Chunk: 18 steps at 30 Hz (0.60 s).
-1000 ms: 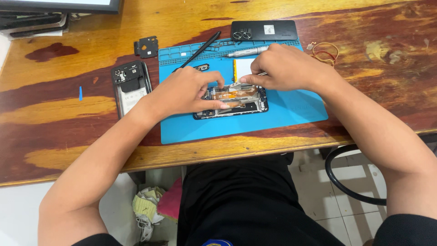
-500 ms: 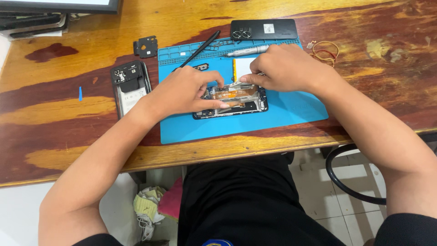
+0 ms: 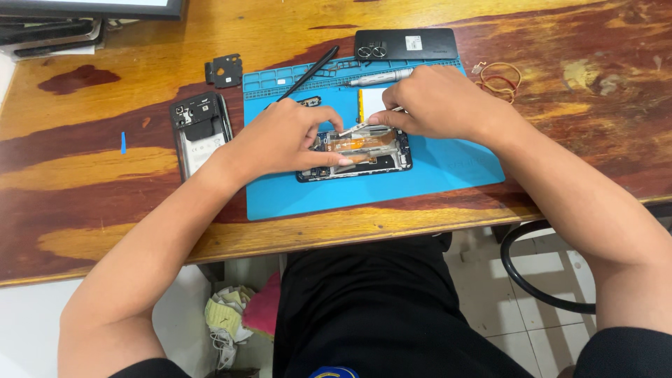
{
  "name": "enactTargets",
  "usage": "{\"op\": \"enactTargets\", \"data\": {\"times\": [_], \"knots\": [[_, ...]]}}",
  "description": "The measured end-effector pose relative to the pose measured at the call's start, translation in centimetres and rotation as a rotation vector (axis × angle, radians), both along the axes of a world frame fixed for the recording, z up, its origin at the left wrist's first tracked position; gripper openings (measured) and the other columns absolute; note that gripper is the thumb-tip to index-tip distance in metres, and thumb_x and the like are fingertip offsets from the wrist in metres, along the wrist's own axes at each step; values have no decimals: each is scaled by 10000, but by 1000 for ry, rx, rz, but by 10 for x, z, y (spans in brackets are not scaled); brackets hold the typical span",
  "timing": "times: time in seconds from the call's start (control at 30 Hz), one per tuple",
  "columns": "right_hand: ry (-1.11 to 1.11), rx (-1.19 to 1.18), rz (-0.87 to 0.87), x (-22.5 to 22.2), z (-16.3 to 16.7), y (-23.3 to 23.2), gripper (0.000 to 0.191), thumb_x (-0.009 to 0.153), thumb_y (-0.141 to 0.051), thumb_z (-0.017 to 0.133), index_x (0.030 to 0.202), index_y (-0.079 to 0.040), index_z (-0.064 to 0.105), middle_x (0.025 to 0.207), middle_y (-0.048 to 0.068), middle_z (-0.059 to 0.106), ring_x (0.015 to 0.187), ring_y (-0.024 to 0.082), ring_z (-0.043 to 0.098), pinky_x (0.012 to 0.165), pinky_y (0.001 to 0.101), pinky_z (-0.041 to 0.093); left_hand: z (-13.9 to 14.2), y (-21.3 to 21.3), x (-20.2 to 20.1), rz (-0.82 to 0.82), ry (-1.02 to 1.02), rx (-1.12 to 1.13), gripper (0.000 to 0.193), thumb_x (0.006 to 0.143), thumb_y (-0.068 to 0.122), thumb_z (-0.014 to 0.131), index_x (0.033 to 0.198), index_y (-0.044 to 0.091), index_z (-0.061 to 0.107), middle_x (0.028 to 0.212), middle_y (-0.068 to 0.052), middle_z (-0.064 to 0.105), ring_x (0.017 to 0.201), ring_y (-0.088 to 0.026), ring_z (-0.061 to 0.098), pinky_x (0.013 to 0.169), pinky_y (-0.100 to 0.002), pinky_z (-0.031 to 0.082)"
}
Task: The person works on a disassembled smartphone on a blue repair mat. They brush the exposed motherboard and internal components, use a spudger to pry and adjust parts, and use tweezers to handle small components inside the phone frame.
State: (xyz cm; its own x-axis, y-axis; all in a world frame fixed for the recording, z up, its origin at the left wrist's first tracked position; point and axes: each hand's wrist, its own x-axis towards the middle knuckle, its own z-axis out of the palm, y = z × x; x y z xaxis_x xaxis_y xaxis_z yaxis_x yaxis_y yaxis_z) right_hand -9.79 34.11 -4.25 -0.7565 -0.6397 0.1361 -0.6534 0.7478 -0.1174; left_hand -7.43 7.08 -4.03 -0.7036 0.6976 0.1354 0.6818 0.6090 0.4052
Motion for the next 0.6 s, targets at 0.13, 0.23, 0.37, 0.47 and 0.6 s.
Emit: {"op": "enactTargets", "data": {"times": [0.13, 0.23, 0.37, 0.47, 0.6], "knots": [[23, 4, 13, -2, -1, 0, 392, 968, -436, 665, 894, -67, 778, 677, 162, 701, 693, 397, 683, 668, 506, 539, 0, 1, 0, 14, -11, 17, 518, 781, 559, 826, 1039, 117, 742, 501, -26, 515, 447, -197, 549, 491, -353, 446], [34, 9, 13, -3, -2, 1, 376, 960, -426, 677, 892, -69, 777, 669, 164, 697, 681, 397, 680, 656, 505, 536, 0, 1, 0, 32, -37, 18, 527, 771, 559, 830, 1043, 115, 745, 491, -29, 510, 437, -191, 531, 482, -348, 431], [72, -10, 48, -4, -3, 2, 342, 958, -399, 693, 897, -71, 769, 645, 160, 683, 629, 387, 670, 619, 488, 532, 0, 1, 0, 40, -51, 11, 538, 769, 562, 833, 1045, 108, 745, 482, -35, 504, 426, -186, 510, 474, -345, 414], [86, -18, 62, -4, -3, 3, 359, 959, -418, 701, 868, -77, 764, 625, 156, 672, 611, 392, 656, 606, 483, 524, 0, 1, -1, 29, -56, 25, 538, 771, 561, 833, 1043, 105, 746, 488, -27, 509, 427, -180, 510, 475, -340, 413], [102, -75, 101, -3, -2, 4, 356, 951, -431, 711, 875, -88, 768, 623, 162, 662, 611, 400, 647, 601, 488, 515, -1, 0, -2, 25, -53, 27, 538, 772, 555, 837, 1048, 102, 746, 489, -33, 504, 431, -182, 509, 473, -338, 409]]}}
